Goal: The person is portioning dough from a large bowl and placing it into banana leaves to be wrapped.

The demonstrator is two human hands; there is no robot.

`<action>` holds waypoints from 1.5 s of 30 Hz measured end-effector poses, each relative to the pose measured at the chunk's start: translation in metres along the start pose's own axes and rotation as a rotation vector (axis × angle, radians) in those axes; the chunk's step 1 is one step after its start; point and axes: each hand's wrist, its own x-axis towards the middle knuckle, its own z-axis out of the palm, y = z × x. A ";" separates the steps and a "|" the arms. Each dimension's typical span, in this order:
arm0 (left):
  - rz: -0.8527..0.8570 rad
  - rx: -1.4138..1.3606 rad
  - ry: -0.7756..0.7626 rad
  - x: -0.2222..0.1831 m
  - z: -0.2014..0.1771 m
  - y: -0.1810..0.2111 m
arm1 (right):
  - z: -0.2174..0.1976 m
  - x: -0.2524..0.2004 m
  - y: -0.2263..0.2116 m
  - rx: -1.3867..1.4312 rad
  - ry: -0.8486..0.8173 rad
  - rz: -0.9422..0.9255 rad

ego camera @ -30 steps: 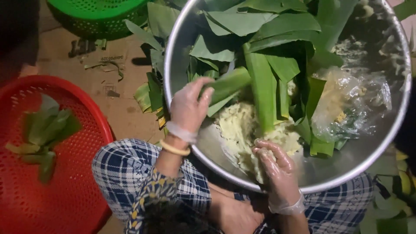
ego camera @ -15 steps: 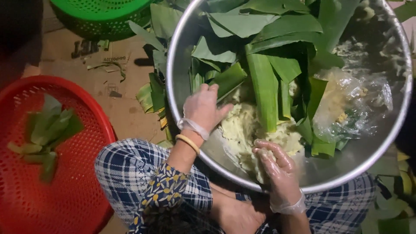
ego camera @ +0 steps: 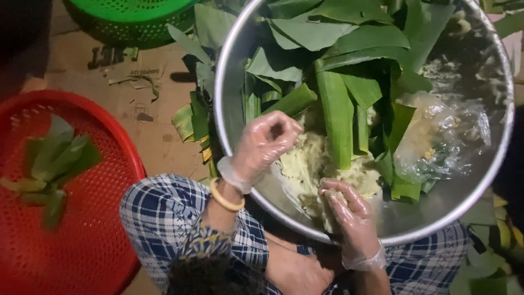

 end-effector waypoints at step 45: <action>0.128 0.417 0.243 -0.057 0.011 -0.037 | 0.072 0.057 -0.011 -0.881 -0.544 -0.844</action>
